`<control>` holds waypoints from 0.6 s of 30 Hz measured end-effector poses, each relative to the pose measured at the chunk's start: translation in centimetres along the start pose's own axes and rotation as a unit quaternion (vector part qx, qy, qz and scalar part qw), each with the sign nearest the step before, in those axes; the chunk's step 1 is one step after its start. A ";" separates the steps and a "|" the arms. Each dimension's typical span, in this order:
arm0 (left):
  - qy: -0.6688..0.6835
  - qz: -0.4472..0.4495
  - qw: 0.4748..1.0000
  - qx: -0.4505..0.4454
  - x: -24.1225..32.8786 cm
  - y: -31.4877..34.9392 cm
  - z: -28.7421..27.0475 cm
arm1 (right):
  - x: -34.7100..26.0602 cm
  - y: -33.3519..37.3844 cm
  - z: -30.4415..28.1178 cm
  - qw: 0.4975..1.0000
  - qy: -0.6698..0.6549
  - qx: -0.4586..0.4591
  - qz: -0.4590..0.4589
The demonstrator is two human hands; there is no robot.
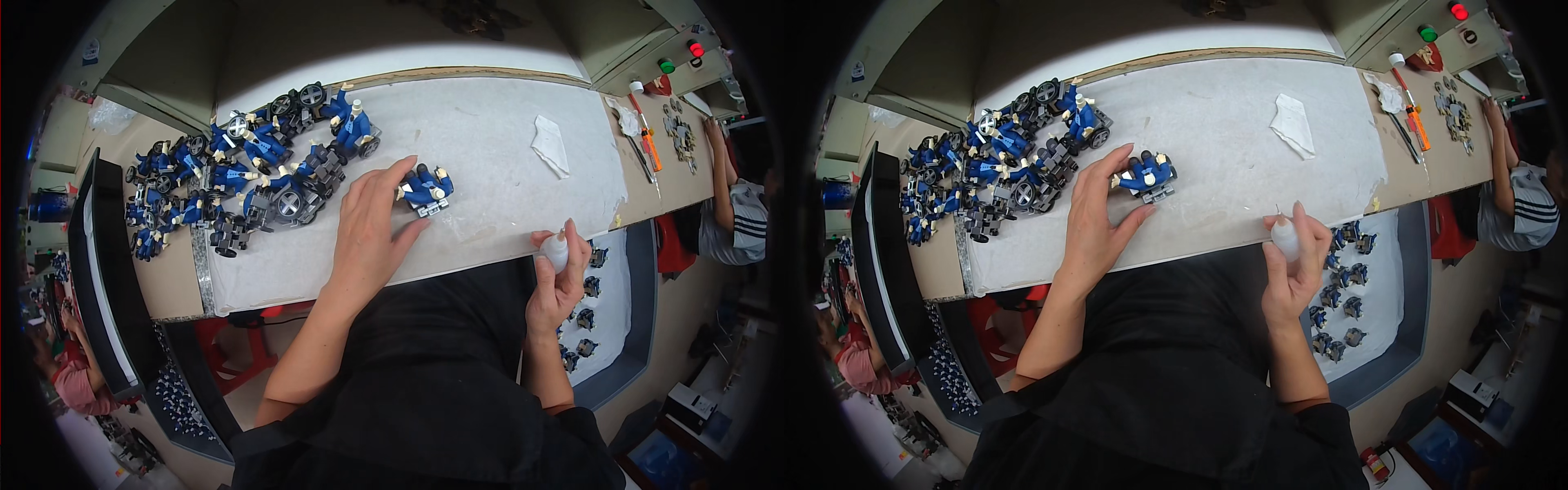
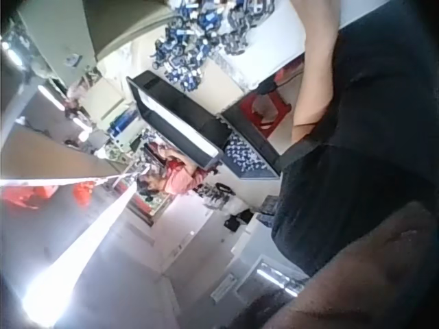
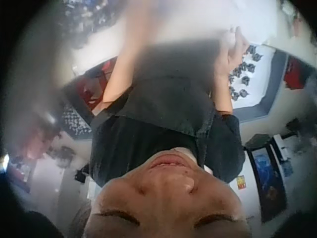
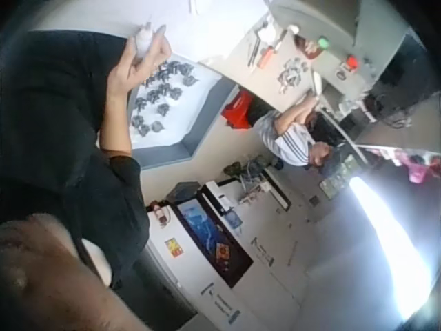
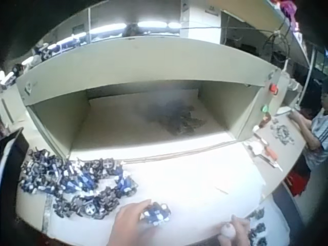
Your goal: The person applies glue to small plastic toy robot parts using a glue applicator, then assembles them into robot figures by hand.
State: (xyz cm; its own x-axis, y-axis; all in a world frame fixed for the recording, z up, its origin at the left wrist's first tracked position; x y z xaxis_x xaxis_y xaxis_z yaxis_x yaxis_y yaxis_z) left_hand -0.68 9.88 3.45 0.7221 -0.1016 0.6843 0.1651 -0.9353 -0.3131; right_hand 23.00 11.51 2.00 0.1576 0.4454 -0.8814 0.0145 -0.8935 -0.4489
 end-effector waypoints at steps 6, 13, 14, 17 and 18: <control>0.046 0.014 0.999 0.025 -0.1 0.0 -0.6 | 1.3 1.1 -1.3 0.981 -0.157 0.109 0.034; 0.039 0.037 0.998 0.015 0.3 -0.2 -0.7 | -0.2 1.4 1.6 0.996 -0.074 0.018 -0.039; 0.039 0.039 0.998 0.017 0.4 -0.2 -0.7 | -0.6 1.3 2.2 0.996 -0.055 -0.001 -0.068; 0.041 0.041 0.998 0.019 0.3 -0.2 -0.7 | -1.2 1.2 4.0 0.993 -0.052 -0.044 -0.096; 0.045 0.043 0.998 0.020 0.3 -0.2 -0.6 | -1.3 1.2 4.3 0.992 -0.060 -0.042 -0.101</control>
State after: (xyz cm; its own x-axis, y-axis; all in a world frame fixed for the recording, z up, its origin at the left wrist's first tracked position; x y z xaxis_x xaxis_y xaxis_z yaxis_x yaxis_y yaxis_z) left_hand -0.93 9.84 4.17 0.6715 -0.2131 0.7097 0.1327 -0.9077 -0.3981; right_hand 18.61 10.13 1.95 0.0234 0.6153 -0.7879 0.1177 -0.7843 -0.6090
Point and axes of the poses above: each hand's wrist, its own y-axis away from the middle knuckle, its own z-axis out of the palm, x = y × z, the point moved 8 cm from there along -y, towards the middle knuckle, and after that the axes turned 2 degrees about -z, right-handed, at the moved point
